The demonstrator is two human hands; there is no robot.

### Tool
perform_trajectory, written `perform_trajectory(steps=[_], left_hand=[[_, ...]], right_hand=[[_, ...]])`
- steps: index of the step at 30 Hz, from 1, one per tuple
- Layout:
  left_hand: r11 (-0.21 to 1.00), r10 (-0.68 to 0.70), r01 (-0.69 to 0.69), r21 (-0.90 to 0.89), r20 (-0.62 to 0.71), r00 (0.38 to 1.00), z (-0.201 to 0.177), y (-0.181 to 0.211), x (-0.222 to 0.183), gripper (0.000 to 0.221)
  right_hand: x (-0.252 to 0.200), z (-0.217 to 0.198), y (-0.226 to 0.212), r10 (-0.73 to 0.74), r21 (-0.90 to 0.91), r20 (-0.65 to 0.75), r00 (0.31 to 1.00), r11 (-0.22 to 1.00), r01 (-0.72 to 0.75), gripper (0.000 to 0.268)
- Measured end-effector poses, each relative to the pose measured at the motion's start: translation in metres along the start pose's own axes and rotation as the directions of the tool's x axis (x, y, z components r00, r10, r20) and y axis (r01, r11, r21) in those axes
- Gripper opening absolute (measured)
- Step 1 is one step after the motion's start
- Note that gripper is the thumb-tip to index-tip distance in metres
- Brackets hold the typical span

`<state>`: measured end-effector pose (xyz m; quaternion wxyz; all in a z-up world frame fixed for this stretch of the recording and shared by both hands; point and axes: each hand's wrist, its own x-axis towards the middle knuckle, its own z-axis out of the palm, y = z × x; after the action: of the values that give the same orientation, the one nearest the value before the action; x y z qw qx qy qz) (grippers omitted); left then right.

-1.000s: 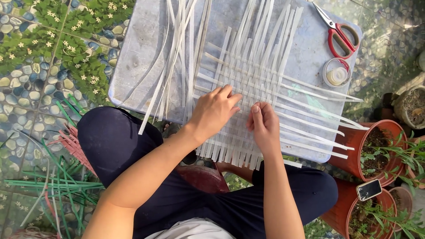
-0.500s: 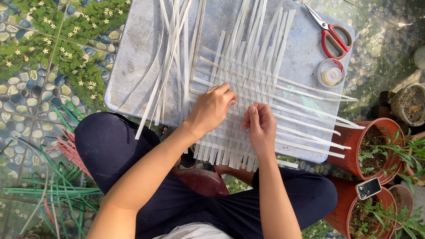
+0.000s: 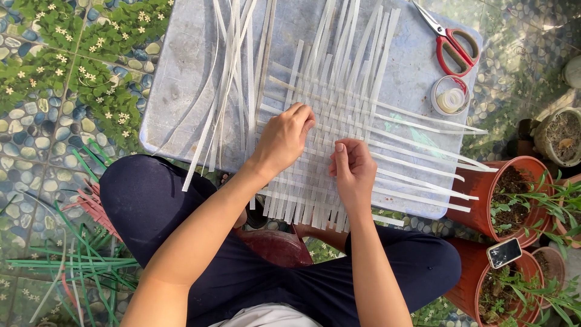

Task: A person weaves white plastic strips together on a flat tray to create a mat, using an over-under threading technique.

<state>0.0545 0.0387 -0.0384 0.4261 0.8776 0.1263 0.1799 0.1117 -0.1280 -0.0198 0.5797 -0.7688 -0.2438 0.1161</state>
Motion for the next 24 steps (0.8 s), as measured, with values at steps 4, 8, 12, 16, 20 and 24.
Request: perform_trajectory(steps=[4, 8, 12, 16, 20, 24], left_hand=[[1.000, 0.012, -0.012, 0.008, -0.007, 1.000, 0.002, 0.005, 0.003, 0.014], [0.999, 0.027, -0.027, 0.027, 0.011, 1.000, 0.004, 0.007, 0.005, 0.017], [1.000, 0.021, -0.021, 0.018, -0.001, 1.000, 0.002, 0.013, 0.009, 0.020], [0.999, 0.041, -0.041, 0.008, -0.019, 0.999, 0.000, 0.008, 0.013, 0.018], [0.997, 0.005, -0.010, -0.079, -0.073, 0.997, -0.003, 0.011, 0.015, 0.020], [0.989, -0.015, 0.007, -0.147, -0.054, 0.998, 0.002, 0.007, 0.014, 0.017]], right_hand=[[0.000, 0.002, -0.006, -0.011, -0.009, 0.012, 1.000, 1.000, 0.011, 0.018], [0.002, 0.001, -0.014, 0.033, -0.069, 0.048, 0.998, 0.997, -0.030, 0.020], [0.005, 0.001, -0.016, 0.059, -0.084, 0.069, 0.996, 0.995, -0.053, 0.020], [0.006, 0.001, -0.014, 0.058, -0.090, 0.071, 0.996, 0.995, -0.052, 0.021], [0.006, 0.001, -0.011, 0.057, -0.093, 0.066, 0.996, 0.994, -0.051, 0.020], [0.007, 0.002, -0.010, 0.054, -0.074, 0.050, 0.997, 0.996, -0.050, 0.020]])
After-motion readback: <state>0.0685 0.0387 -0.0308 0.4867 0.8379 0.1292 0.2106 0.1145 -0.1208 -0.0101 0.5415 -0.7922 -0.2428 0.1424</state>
